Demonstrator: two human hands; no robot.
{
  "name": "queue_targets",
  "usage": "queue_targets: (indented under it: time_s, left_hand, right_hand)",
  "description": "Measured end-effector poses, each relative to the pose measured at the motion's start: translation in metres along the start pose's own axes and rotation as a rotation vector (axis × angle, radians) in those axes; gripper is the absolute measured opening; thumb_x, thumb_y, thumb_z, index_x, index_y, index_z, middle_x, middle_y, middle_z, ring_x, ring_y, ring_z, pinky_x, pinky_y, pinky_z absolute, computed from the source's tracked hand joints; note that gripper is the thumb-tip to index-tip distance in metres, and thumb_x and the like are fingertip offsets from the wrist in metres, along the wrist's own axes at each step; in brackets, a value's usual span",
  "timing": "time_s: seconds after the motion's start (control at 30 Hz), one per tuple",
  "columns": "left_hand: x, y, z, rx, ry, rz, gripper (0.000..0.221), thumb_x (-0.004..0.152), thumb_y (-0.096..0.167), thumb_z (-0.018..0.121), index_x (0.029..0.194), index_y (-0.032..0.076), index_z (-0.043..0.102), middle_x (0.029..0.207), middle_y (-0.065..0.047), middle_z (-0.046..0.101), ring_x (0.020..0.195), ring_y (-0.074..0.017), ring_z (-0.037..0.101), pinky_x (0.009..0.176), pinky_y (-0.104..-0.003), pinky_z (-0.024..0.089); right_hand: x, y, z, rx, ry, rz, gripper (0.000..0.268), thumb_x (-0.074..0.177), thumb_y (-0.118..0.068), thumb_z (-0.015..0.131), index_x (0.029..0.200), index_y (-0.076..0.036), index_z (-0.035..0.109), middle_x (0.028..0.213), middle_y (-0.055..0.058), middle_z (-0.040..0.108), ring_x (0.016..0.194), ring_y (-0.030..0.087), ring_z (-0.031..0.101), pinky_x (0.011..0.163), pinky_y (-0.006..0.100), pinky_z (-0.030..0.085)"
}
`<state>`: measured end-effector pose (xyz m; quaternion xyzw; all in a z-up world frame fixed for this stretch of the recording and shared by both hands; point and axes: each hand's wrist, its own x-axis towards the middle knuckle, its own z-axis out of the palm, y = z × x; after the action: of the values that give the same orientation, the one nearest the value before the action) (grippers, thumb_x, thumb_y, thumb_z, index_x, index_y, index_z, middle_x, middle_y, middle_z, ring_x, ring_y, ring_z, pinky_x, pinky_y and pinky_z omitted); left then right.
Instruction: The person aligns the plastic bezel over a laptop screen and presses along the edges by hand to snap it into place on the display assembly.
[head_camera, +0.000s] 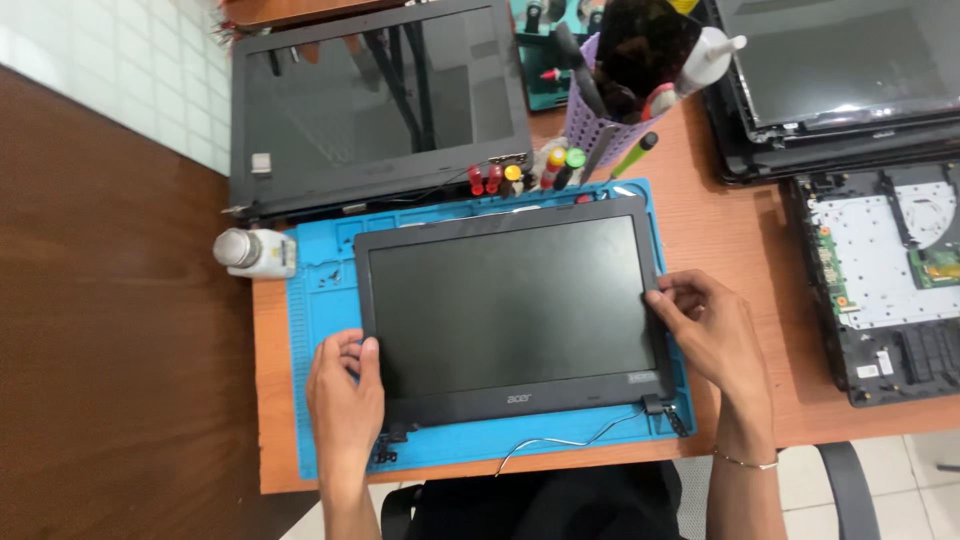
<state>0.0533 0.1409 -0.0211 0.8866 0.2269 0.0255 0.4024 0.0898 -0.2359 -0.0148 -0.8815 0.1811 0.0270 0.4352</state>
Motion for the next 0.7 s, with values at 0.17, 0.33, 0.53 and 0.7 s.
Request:
queue_targets:
  time_s: [0.17,0.33,0.53,0.7]
  left_hand:
    - [0.007,-0.01,-0.001,-0.11,0.0,-0.006,0.031,0.098,0.027,0.062,0.109,-0.002,0.067,0.092,-0.01,0.072,0.083,-0.0196,0.066,0.078,-0.036,0.054]
    - [0.006,-0.013,-0.002,-0.168,-0.003,0.035,0.032,0.1,0.029,0.06,0.104,-0.002,0.066,0.089,-0.01,0.07,0.086,-0.0196,0.065,0.078,-0.034,0.053]
    - [0.008,-0.021,-0.012,-0.52,-0.151,0.049,0.026,0.104,0.025,0.06,0.103,-0.001,0.061,0.089,-0.003,0.059,0.085,-0.0114,0.056,0.076,-0.026,0.047]
    - [0.009,-0.027,-0.013,-0.635,-0.204,0.082,0.021,0.101,0.02,0.061,0.108,0.0,0.066,0.093,-0.001,0.066,0.087,-0.0076,0.059,0.079,-0.023,0.049]
  right_hand:
    - [0.008,0.023,0.0,0.135,-0.098,-0.047,0.023,0.089,-0.012,0.077,0.106,0.001,0.07,0.079,0.001,0.063,0.074,0.008,0.057,0.068,0.027,0.049]
    - [0.012,0.044,-0.005,0.363,-0.202,-0.053,0.022,0.092,-0.011,0.072,0.109,0.001,0.064,0.093,0.001,0.064,0.091,0.008,0.059,0.084,0.026,0.05]
    - [0.011,0.047,-0.011,0.608,-0.298,0.045,0.025,0.096,-0.012,0.064,0.118,-0.003,0.057,0.097,0.007,0.068,0.089,0.014,0.059,0.079,0.031,0.048]
    - [0.015,0.047,-0.009,0.561,-0.275,0.026,0.028,0.095,-0.012,0.061,0.122,-0.004,0.059,0.098,0.005,0.069,0.09,0.012,0.06,0.081,0.031,0.047]
